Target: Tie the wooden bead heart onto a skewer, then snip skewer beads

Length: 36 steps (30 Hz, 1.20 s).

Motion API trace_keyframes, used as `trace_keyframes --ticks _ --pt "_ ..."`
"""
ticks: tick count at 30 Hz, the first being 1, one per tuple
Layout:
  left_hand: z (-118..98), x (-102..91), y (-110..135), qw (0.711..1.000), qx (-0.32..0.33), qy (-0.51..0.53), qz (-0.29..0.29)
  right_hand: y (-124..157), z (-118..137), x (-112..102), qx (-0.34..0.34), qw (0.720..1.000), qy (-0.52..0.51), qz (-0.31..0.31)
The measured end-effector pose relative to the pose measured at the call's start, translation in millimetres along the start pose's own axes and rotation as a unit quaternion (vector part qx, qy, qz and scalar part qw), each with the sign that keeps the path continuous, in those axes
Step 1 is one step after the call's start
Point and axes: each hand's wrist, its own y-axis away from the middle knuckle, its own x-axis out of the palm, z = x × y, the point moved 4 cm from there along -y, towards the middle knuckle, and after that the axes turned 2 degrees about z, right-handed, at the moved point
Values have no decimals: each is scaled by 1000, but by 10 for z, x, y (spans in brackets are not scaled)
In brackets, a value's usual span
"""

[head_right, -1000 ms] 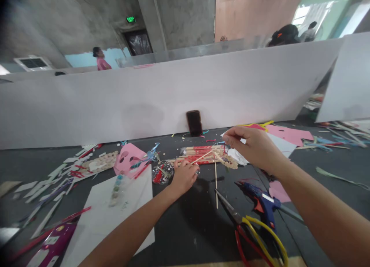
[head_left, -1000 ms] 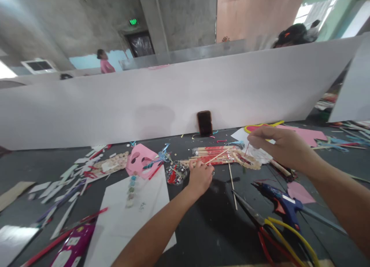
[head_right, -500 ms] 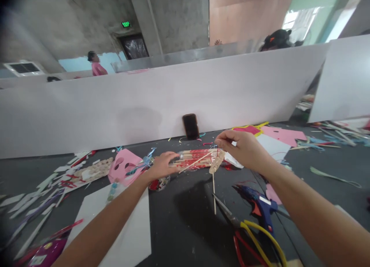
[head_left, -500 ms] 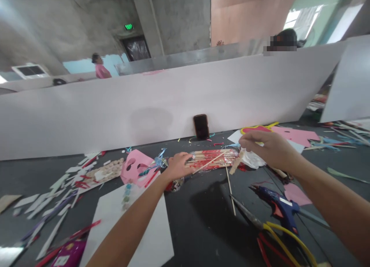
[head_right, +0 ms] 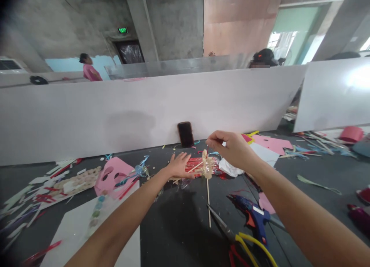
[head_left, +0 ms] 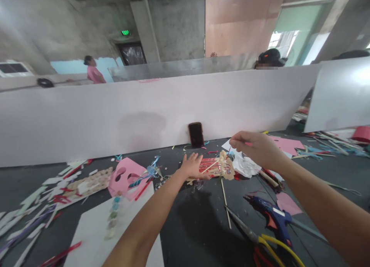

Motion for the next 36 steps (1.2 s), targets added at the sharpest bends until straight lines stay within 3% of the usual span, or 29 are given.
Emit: trace_keyframes --ticks 7,14,17,21,22,25,28,32,36 --pt "-165 24 -146 1000 11 -24 12 16 -112 -79 19 1000 3 -14" --pt "-581 57 -194 999 33 13 -2 -46 -170 -30 19 1000 3 -11" --pt "-582 -68 -151 998 41 54 -13 -81 -106 -13 3 1000 10 -4" --pt "-355 -471 96 990 44 124 -44 -135 9 8 -31 999 11 -7" --pt "-308 -604 190 985 54 155 -61 -152 37 27 -39 999 12 -7" --pt "-281 -1010 497 901 124 394 -134 -211 111 124 -63 998 12 5" --pt "-399 -1243 690 853 151 474 -155 -267 177 250 -83 996 -13 21" --pt "-542 -1321 734 821 152 527 -157 -327 258 390 -104 993 -51 36" --pt "-500 -1307 719 805 109 557 -174 -360 334 463 -112 991 -72 27"
